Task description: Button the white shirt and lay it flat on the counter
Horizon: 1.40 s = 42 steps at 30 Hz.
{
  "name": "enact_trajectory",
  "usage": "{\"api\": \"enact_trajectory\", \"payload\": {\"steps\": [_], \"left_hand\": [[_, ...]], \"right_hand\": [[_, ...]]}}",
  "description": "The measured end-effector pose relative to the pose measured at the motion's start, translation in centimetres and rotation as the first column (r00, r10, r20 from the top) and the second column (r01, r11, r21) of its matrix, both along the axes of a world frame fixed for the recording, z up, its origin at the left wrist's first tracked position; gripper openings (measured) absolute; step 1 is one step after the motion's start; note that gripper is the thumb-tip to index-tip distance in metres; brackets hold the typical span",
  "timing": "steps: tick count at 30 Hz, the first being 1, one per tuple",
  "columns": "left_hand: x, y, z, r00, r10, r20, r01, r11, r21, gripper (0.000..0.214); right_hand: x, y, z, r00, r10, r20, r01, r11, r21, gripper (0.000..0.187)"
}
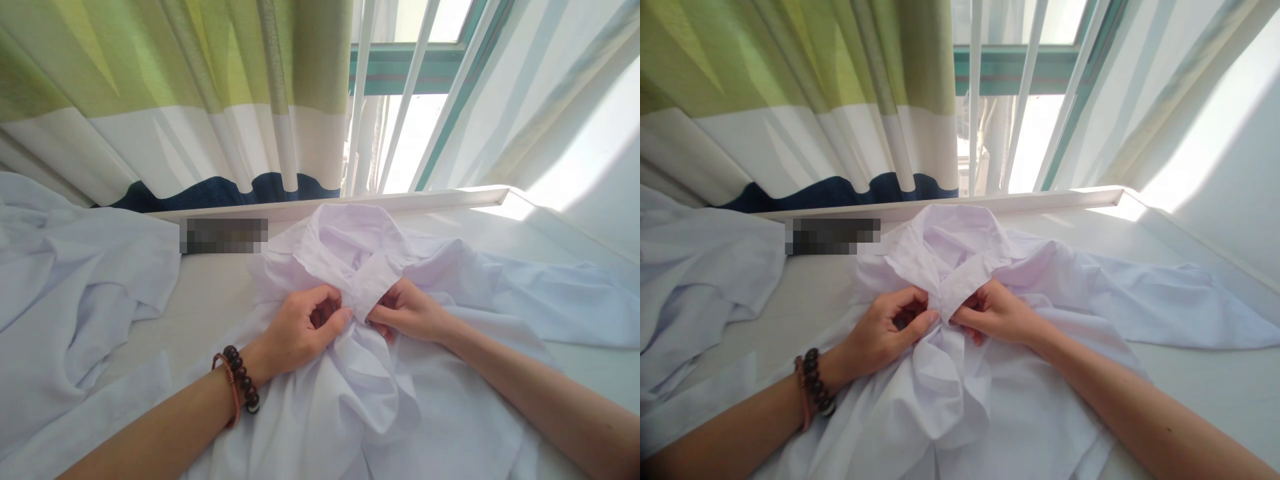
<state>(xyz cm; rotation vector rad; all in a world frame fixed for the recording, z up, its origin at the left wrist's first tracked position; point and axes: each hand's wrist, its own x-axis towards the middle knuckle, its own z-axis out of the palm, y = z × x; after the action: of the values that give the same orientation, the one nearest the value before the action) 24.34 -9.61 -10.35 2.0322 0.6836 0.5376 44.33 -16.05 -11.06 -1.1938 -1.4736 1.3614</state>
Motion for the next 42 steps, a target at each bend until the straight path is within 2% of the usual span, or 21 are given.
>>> {"api": "enact_trajectory", "payload": {"steps": [6,11,15,21,30,36,42], "left_hand": [[0.1,-0.1,0.1,1.000,0.020,0.005,-0.020,1.000,-0.004,0.023],[0.3,-0.2,0.3,0.999,0.032,0.021,-0.033,0.999,0.021,0.021],[0.3,-0.2,0.2,0.999,0.026,0.028,-0.027,0.999,0.022,0.021],[0.2,-0.2,0.1,1.000,0.014,0.018,-0.014,1.000,0.017,0.020],[0.2,-0.1,-0.1,1.000,0.012,0.010,-0.013,0.999,0.049,0.020],[0.3,-0.1,0.1,1.000,0.023,0.020,-0.023,0.999,0.034,0.021],[0.3,-0.2,0.2,0.999,0.033,0.019,-0.034,0.999,0.020,0.022]], "right_hand": [[-0.4,-0.3,0.1,0.993,-0.061,0.099,0.062,0.998,-0.005,0.027],[-0.5,-0.2,0.0,0.996,-0.071,0.058,0.071,0.997,0.010,0.015],[-0.2,-0.1,-0.1,0.997,-0.070,0.018,0.070,0.998,0.001,0.016],[0.4,0.1,-0.8,0.997,0.014,-0.074,-0.012,1.000,0.018,0.017],[-0.3,-0.3,-0.8,0.996,-0.088,0.032,0.088,0.996,0.001,0.012],[-0.3,-0.4,-0.8,0.991,-0.133,0.025,0.133,0.991,0.007,0.014],[-0.1,-0.3,-1.0,0.993,-0.114,-0.001,0.114,0.993,0.014,0.015]]}}
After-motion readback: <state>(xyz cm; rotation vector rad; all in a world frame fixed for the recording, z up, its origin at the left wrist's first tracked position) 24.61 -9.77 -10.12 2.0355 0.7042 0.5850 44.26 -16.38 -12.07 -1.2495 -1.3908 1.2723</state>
